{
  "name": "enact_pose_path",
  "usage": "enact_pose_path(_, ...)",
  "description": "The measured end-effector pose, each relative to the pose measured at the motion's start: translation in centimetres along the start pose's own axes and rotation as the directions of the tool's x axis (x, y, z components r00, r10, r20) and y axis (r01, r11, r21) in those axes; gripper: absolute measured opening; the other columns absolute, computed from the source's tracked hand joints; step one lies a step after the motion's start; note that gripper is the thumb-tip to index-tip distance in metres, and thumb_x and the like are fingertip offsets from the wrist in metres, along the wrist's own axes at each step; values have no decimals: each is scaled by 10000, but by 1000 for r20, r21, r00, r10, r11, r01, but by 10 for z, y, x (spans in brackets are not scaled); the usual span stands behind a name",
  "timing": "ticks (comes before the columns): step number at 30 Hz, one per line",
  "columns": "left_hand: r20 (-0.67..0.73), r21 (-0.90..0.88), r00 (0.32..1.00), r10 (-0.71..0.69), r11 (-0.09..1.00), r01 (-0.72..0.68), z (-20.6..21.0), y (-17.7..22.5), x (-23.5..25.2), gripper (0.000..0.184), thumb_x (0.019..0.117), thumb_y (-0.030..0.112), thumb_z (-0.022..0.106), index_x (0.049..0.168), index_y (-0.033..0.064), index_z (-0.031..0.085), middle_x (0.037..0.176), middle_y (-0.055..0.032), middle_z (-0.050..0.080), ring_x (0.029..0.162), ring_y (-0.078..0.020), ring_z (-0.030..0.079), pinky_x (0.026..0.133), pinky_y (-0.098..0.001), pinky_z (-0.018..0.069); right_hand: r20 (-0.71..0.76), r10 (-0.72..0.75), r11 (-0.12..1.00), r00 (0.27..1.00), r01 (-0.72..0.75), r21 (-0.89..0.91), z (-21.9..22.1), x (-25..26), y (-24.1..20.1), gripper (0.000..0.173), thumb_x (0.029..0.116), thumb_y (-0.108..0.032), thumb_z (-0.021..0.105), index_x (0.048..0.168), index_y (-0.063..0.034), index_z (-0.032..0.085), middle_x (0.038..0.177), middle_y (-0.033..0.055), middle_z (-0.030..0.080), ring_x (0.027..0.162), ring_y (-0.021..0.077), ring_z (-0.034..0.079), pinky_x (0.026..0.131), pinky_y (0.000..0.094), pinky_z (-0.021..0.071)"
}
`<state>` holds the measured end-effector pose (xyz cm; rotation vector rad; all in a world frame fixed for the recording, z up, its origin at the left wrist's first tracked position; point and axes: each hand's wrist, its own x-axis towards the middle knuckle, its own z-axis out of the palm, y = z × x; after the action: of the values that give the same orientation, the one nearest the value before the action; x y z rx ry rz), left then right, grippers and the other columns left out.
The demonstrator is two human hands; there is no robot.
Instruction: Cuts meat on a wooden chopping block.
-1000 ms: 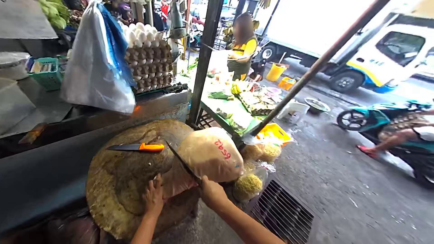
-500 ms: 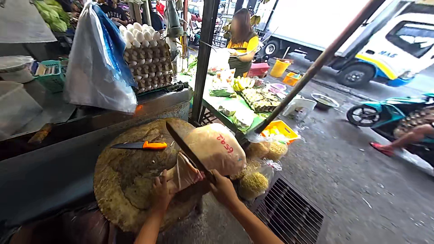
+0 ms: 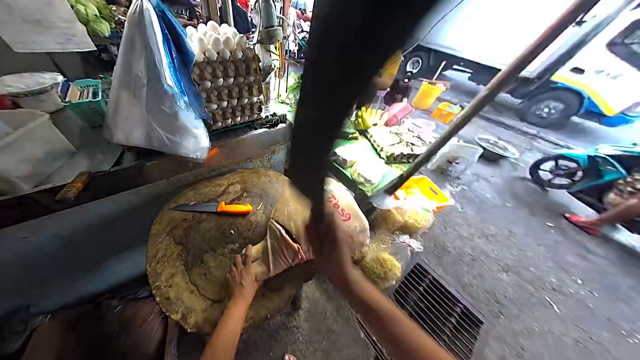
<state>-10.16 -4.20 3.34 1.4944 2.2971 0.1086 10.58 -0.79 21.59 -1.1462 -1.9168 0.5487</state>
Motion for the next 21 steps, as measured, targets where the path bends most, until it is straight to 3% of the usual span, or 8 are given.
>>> enact_pose_path(1,-3,-45,1000,2,999,-2,2,0,-1,1046,829,297,845,1650,193,206,1558,-284,389,1373,-474,470,1052,-592,459,227,256,951,940,-202,-236,20,-27,47,443,1064,-323,532,1340,22,557,924,219,709,854,370,716,798,549,581)
enact_pose_path(2,30,-97,1000,-7,995,9,7,-2,-6,1045,839,262,839,1652,165,191,1573,-307,359,1378,-498,453,1068,-618,438,372,472,853,799,-306,-423,37,-45,79,465,1079,-359,491,1406,-28,504,1063,237,714,1012,415,710,899,597,548)
enact_pose_path(4,16,-101,1000,-18,995,20,16,-8,-10,1036,834,219,828,1650,139,194,1558,-314,376,1335,-494,497,1052,-590,459,451,648,733,614,-342,-587,54,-52,102,462,1085,-381,463,1412,-55,488,1138,242,705,1104,437,687,931,620,528)
enact_pose_path(13,-34,-31,999,3,1000,-4,3,-16,10,1063,823,222,842,1657,188,185,1505,-269,462,1319,-462,521,1065,-580,446,547,671,737,501,-376,-561,33,-3,56,438,1029,-323,589,1370,-54,535,1176,231,686,1128,409,669,951,610,516)
enact_pose_path(15,-44,-45,999,3,999,-4,8,-17,7,1032,831,280,841,1649,174,223,1516,-276,457,1324,-469,521,1059,-580,458,601,612,788,515,-327,-522,0,23,25,488,1035,-376,596,1373,-27,548,1165,247,678,1098,416,668,946,619,514)
enact_pose_path(17,-25,-51,1000,12,999,-13,11,-17,6,1075,822,275,859,1655,163,188,1516,-299,442,1329,-488,508,1071,-590,445,617,516,854,594,-301,-425,-34,39,-6,458,1041,-405,585,1316,-39,563,1043,200,673,946,351,681,856,560,540)
enact_pose_path(19,4,-22,1000,-5,1000,5,9,-14,11,1094,826,286,855,1662,188,156,1537,-291,424,1344,-476,500,1091,-579,425,548,328,943,770,-238,-231,-64,40,-41,402,1046,-422,566,1245,-73,592,888,89,639,724,196,653,697,411,572)
enact_pose_path(21,27,19,999,-19,1000,18,9,-13,11,1115,824,323,855,1666,208,133,1549,-273,418,1349,-446,507,1096,-559,428,299,10,1000,954,-11,2,-81,28,-67,352,1032,-447,562,1142,-122,638,762,-23,621,601,57,612,563,279,560)
